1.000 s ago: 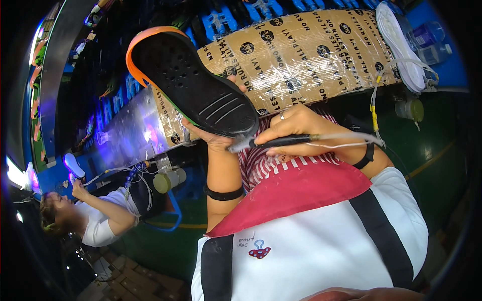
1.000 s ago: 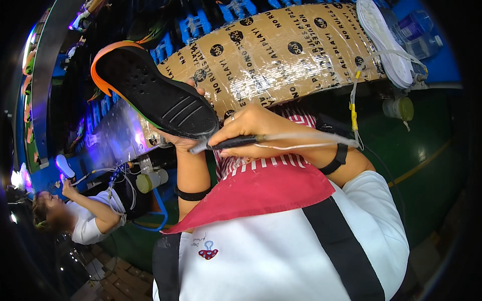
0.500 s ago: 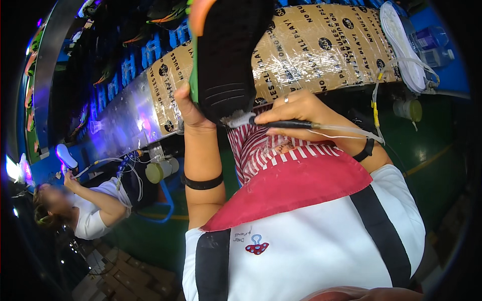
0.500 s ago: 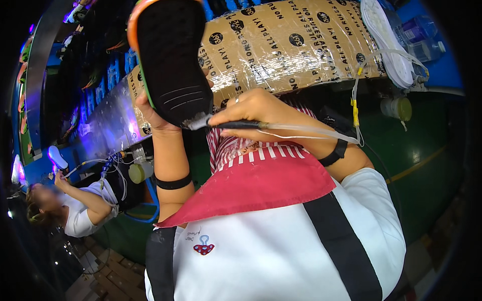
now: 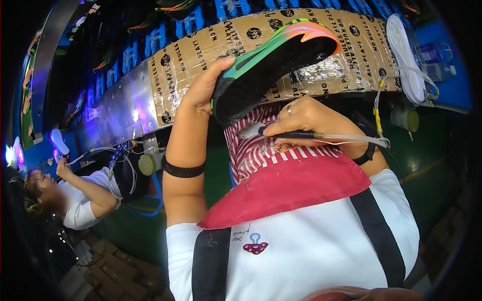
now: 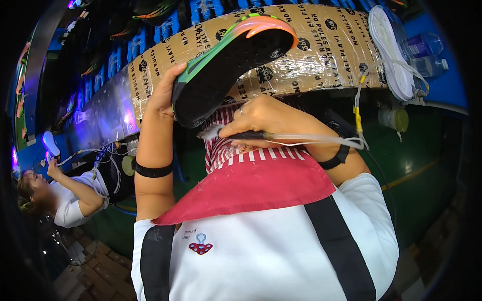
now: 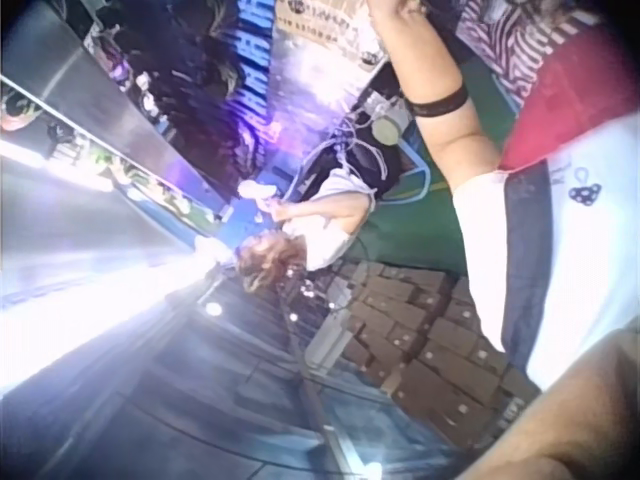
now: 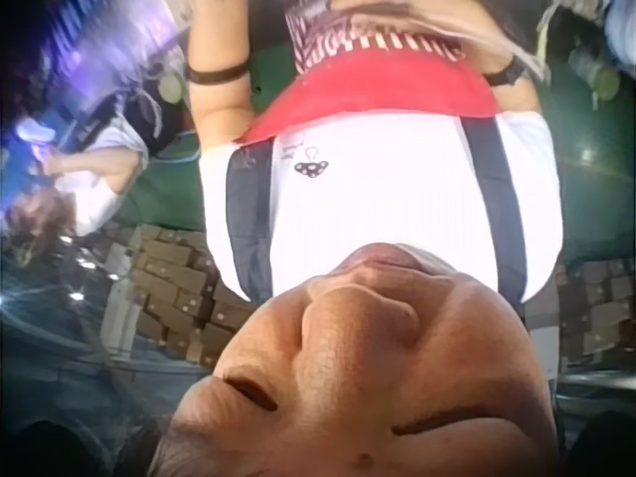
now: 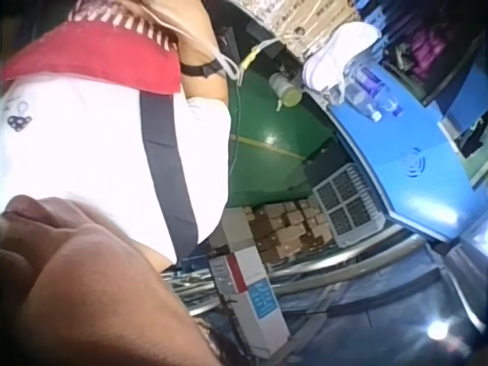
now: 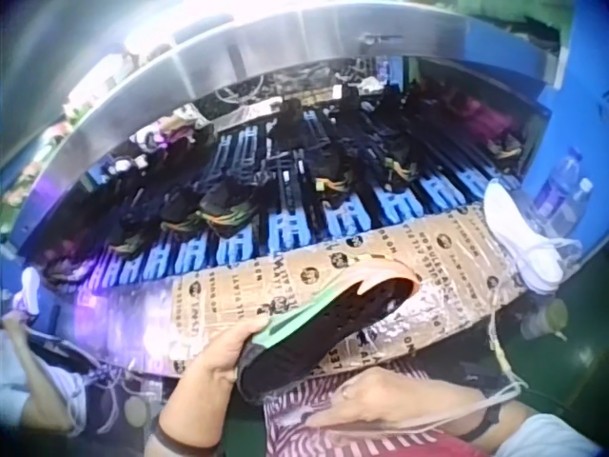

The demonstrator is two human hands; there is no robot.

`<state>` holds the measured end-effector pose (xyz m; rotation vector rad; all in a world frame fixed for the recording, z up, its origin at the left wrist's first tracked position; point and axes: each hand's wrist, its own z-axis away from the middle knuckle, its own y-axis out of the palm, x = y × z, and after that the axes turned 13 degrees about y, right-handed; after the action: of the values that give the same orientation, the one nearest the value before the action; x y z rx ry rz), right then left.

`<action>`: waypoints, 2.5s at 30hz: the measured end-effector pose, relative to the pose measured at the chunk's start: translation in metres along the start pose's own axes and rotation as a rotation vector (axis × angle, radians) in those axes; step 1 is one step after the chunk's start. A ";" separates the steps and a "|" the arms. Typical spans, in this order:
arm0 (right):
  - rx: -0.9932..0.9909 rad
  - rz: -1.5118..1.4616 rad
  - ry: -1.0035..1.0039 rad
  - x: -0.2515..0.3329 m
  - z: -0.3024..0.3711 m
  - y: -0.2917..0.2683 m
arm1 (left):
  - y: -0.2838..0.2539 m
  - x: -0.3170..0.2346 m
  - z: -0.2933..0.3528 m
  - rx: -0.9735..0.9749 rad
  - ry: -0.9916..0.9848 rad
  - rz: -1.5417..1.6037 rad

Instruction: Applying adhesive or primer to the bottom of shoe soles using a brush.

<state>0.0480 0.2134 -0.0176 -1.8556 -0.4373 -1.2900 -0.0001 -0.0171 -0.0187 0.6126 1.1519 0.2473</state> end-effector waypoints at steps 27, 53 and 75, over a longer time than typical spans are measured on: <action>-0.161 0.287 -0.114 -0.002 0.006 0.006 | 0.006 -0.021 -0.001 -0.055 -0.181 -0.561; -0.916 -0.222 0.390 -0.037 0.004 -0.031 | 0.026 0.059 0.005 -0.183 0.073 0.259; -1.373 -0.417 0.245 -0.115 0.037 -0.105 | 0.080 0.038 0.008 -0.202 0.461 0.325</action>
<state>-0.0482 0.3246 -0.0815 -2.6615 0.3608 -2.4227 0.0321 0.0640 -0.0003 0.5762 1.4422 0.8062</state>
